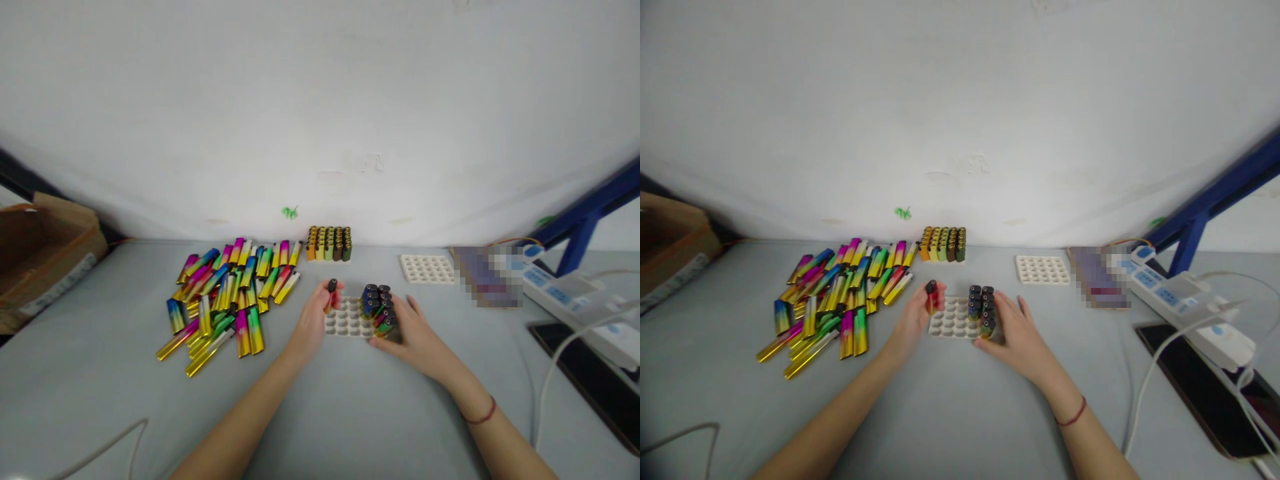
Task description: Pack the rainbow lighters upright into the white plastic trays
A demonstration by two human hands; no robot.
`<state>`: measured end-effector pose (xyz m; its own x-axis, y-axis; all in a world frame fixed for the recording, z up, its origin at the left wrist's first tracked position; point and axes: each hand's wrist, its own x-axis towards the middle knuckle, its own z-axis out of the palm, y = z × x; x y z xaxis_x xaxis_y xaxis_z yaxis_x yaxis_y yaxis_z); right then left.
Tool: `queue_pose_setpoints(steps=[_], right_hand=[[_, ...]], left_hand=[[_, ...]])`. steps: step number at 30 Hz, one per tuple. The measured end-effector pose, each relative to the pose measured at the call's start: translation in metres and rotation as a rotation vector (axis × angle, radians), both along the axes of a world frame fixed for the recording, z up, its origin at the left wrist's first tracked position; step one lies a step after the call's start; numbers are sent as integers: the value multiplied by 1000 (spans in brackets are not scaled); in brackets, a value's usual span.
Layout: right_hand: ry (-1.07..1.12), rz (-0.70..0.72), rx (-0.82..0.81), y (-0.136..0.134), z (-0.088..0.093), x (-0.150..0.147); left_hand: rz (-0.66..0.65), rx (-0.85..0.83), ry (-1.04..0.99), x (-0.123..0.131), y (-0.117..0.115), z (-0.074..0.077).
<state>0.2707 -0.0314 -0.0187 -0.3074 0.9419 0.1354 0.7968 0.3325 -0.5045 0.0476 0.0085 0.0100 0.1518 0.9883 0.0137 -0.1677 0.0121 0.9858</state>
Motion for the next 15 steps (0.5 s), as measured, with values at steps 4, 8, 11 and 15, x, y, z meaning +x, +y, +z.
queue_pose_setpoints(steps=[4, 8, 11, 15], right_hand=[[-8, -6, -17, 0, 2, -1], [-6, 4, -26, -1, 5, -2], [-5, 3, -24, -1, 6, -2], [4, 2, -12, -1, 6, -3]], left_hand=[[-136, 132, 132, 0, -8, 5], [-253, 263, 295, 4, -13, 15], [-233, 232, 346, 7, -14, 16], [-229, 220, 398, 7, -12, 9]])
